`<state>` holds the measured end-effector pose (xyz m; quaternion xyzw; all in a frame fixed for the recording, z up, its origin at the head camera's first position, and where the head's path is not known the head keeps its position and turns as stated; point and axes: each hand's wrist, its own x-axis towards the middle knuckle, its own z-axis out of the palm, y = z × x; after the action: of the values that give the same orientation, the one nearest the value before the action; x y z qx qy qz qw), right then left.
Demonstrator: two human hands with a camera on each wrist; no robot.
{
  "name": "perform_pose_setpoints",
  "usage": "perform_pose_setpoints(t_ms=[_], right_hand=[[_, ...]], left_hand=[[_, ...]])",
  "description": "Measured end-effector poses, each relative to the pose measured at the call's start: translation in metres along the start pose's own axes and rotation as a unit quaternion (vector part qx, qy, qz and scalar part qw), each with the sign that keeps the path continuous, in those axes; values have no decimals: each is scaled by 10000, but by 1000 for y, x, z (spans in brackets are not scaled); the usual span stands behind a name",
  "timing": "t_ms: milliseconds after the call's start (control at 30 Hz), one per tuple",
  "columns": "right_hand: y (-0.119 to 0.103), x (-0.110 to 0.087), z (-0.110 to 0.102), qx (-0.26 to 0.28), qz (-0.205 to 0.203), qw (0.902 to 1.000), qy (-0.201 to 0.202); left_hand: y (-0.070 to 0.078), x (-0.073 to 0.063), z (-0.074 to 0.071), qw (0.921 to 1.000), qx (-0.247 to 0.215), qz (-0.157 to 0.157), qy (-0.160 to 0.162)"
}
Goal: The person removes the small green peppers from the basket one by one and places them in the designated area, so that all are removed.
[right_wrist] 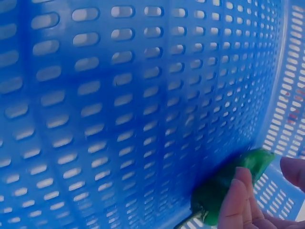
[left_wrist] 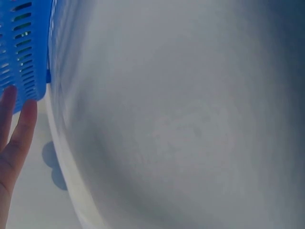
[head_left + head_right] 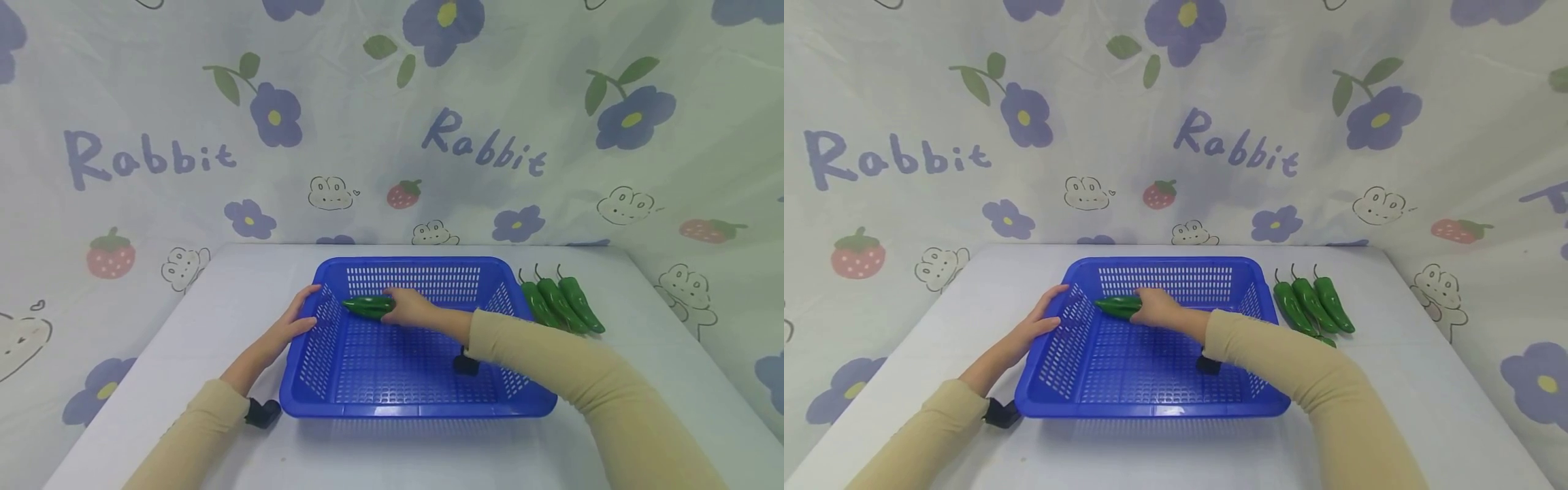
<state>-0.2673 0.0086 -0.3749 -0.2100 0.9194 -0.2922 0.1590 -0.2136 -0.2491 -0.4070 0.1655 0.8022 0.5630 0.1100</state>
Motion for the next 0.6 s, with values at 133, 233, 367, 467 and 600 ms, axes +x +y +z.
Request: perform_pose_setpoints(t_ms=[133,233,367,467,600], right_hand=[[0,1,4,179,403,9989,-168],[1,3,6,362,599,9972,-281],[2,5,7,498,768,9951,-368],[3,6,7,421,759,9955,-378],[4,6,6,160,643,9971,-387]], left_hand=[[0,0,1,10000,-26,18,2],[-1,-1,1,10000,-29,11,5],[-1,-1,2,10000,-30,2,5],[0,-1,2,10000,-18,-7,11],[1,-1,2,10000,-33,-11,30]])
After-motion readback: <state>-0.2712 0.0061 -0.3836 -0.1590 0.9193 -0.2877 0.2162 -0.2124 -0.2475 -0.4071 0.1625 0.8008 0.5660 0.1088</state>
